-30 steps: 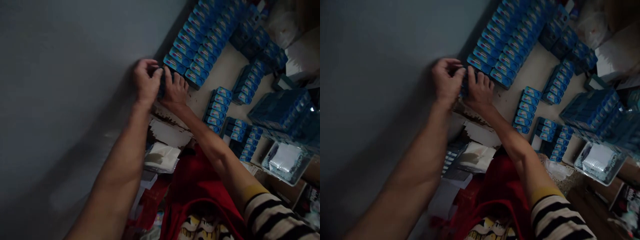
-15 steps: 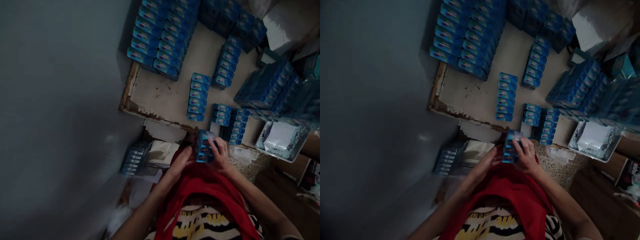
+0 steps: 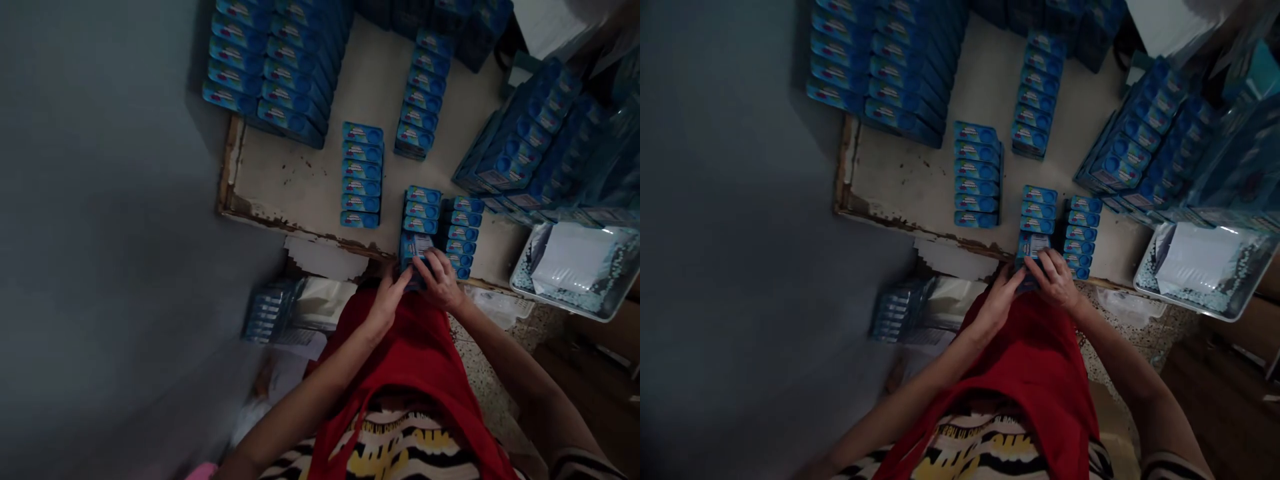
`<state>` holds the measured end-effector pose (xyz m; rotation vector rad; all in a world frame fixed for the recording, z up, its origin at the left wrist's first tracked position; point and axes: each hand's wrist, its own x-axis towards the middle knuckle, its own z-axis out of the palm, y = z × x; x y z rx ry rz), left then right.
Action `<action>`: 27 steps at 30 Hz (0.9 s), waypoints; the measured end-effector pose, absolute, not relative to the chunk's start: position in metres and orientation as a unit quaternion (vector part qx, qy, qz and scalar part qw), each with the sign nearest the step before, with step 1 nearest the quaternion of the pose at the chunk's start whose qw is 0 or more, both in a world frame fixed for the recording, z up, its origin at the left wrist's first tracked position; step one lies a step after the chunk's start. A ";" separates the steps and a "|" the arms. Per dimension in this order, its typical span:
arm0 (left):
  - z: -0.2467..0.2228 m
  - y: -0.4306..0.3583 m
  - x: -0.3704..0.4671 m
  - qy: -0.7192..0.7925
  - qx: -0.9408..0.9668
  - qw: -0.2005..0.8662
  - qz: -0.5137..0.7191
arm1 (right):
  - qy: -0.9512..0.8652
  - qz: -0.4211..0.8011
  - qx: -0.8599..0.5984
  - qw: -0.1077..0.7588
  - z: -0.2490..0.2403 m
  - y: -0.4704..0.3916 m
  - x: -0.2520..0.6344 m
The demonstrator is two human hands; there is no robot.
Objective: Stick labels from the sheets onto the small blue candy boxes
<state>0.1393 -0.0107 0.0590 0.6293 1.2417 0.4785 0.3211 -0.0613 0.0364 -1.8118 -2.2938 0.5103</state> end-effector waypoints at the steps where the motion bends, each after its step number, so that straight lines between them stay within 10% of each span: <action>1: 0.053 -0.013 0.139 0.572 0.309 0.729 0.213 | -0.764 0.169 -0.616 0.088 0.036 -0.060 0.321; 9: 0.015 -0.004 0.141 0.611 0.565 0.495 0.249 | -0.755 0.166 -0.632 0.056 0.056 -0.036 0.311; 27: 0.008 0.034 0.118 0.594 0.615 0.429 0.291 | -0.698 0.241 -0.671 0.056 0.083 -0.019 0.342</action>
